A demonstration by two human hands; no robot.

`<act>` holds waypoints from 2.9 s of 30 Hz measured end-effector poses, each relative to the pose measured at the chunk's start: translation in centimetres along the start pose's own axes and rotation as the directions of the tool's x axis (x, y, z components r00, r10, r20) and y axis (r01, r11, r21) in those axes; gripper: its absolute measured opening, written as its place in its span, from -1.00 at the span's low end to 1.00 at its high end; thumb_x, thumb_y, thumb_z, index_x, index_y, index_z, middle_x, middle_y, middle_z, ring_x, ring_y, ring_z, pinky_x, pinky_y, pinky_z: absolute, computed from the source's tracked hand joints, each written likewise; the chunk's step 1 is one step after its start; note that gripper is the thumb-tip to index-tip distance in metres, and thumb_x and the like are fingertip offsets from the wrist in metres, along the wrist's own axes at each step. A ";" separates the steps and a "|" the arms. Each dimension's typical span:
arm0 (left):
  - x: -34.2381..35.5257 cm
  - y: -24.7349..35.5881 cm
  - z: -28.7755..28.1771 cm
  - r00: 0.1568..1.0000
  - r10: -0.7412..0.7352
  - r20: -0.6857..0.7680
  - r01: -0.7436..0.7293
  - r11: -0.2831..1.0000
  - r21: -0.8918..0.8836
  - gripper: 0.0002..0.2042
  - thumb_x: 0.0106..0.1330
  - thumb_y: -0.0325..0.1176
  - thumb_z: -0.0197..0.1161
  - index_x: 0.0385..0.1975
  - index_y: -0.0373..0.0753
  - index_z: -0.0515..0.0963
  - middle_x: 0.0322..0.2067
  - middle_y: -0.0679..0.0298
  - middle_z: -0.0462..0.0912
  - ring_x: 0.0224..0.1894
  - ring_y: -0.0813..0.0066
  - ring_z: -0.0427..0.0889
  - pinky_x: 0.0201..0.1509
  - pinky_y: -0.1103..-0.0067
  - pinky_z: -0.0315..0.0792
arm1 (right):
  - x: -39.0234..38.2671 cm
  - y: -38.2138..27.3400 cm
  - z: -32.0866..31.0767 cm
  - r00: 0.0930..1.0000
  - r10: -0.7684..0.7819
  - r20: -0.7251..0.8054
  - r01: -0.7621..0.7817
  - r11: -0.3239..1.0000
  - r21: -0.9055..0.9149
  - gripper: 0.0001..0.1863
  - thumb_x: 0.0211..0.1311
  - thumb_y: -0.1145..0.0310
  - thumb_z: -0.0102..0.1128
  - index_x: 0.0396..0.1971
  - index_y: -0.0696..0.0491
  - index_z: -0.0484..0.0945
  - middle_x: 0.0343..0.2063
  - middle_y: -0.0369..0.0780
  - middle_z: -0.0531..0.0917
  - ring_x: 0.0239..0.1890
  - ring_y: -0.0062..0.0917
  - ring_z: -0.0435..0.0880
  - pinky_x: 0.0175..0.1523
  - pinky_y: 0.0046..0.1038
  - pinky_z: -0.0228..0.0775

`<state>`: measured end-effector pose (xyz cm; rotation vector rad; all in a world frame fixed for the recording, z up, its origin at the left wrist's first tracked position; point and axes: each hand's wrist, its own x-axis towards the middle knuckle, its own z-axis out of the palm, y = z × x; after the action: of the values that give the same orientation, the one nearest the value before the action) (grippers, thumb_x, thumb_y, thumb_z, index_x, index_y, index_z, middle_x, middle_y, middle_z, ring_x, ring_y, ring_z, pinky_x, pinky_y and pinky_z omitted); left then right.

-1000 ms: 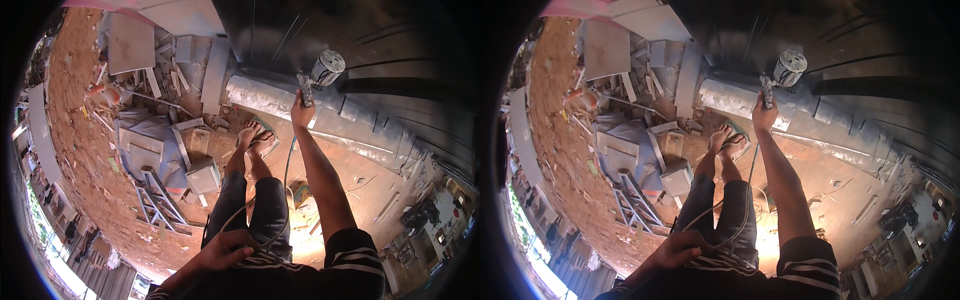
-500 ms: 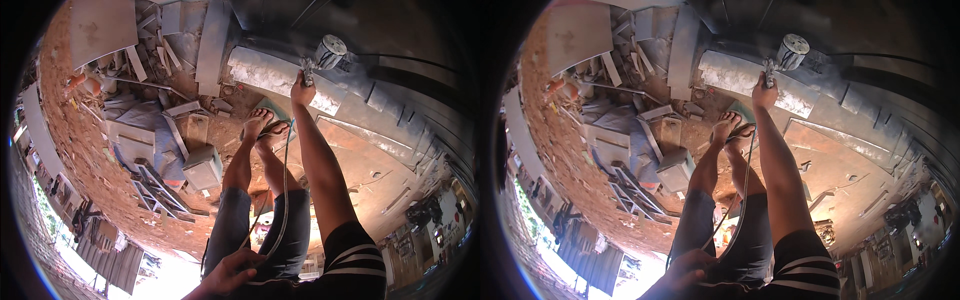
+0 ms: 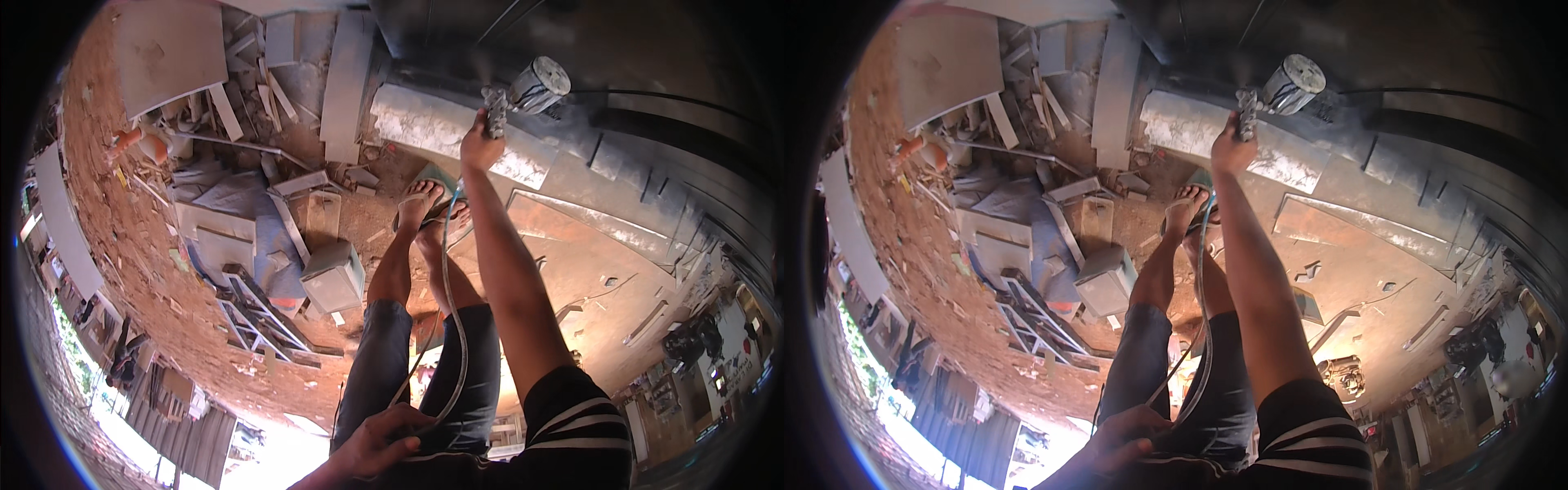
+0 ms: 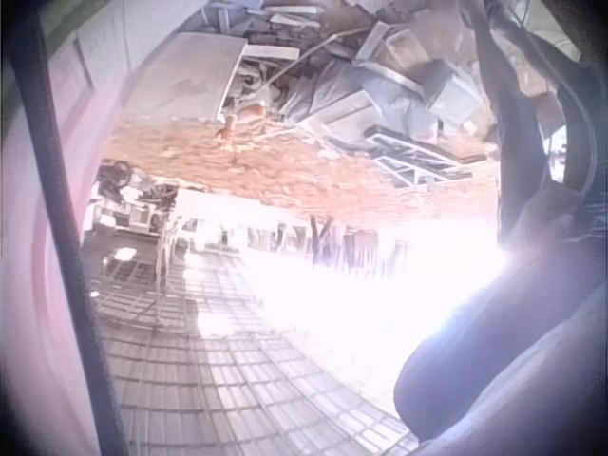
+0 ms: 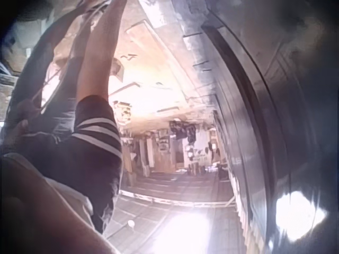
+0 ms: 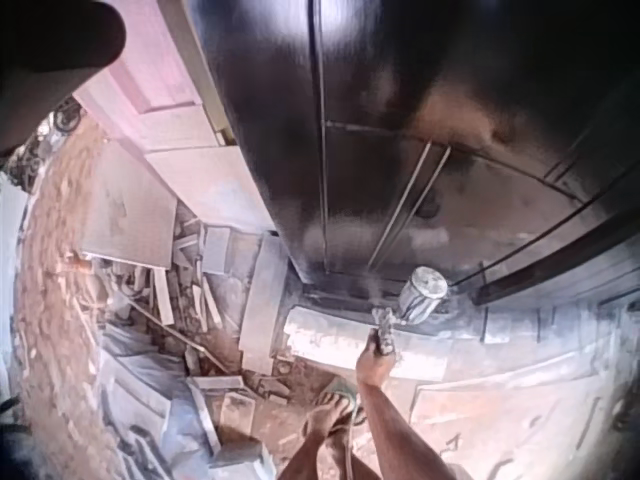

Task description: The person uses a spray gun to apply black paint to a large furniture panel, refills the spray gun's reservoir with paint from a bucket on a table, and then resumes spraying the panel in a workshop.

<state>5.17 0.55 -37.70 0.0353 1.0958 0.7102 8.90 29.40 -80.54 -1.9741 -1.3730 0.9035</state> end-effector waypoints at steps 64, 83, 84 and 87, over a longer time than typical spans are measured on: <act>-33.2 27.5 21.6 -0.204 0.799 0.565 -0.973 -0.230 -0.026 -0.53 0.48 -0.02 0.06 -0.14 -0.42 0.57 -0.27 0.07 0.58 -0.49 0.56 0.48 -0.41 0.60 0.37 | -15.1 -113.7 -84.2 0.109 -0.536 -0.837 0.992 0.107 0.061 -0.50 0.21 -0.07 0.29 -0.39 0.18 0.65 -0.54 -0.09 0.65 -0.52 -0.30 0.63 -0.38 -0.24 0.38; -34.9 25.0 17.9 0.006 0.758 0.652 -0.984 -0.112 0.139 -0.70 0.41 -0.23 0.15 -0.22 -0.41 0.63 -0.31 0.09 0.68 -0.28 0.29 0.67 -0.20 0.50 0.48 | -9.7 -95.8 -72.2 0.361 -0.803 -0.474 0.932 0.289 0.220 -0.54 0.23 -0.03 0.32 -0.64 0.04 0.50 -0.73 -0.38 0.45 -0.79 -0.66 0.34 -0.67 -0.50 0.13; -35.1 24.9 17.9 0.012 0.750 0.661 -0.983 -0.113 0.145 -0.69 0.41 -0.23 0.16 -0.22 -0.41 0.63 -0.32 0.10 0.68 -0.28 0.29 0.67 -0.20 0.50 0.48 | -9.5 -94.1 -71.1 0.383 -0.800 -0.461 0.923 0.317 0.216 -0.55 0.24 -0.03 0.32 -0.64 0.03 0.50 -0.73 -0.39 0.44 -0.78 -0.67 0.33 -0.67 -0.50 0.12; -35.5 24.6 17.9 0.062 0.723 0.688 -0.984 -0.073 0.165 -0.69 0.41 -0.22 0.17 -0.24 -0.41 0.63 -0.33 0.11 0.67 -0.29 0.30 0.67 -0.19 0.50 0.48 | -8.9 -88.6 -67.8 0.456 -0.800 -0.390 0.889 0.388 0.244 -0.59 0.26 0.02 0.31 -0.62 0.01 0.51 -0.72 -0.43 0.42 -0.74 -0.72 0.30 -0.62 -0.51 0.10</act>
<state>-1.95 6.09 8.12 1.6981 0.6873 1.4331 9.98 44.02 30.38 -0.7436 -1.6097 0.3824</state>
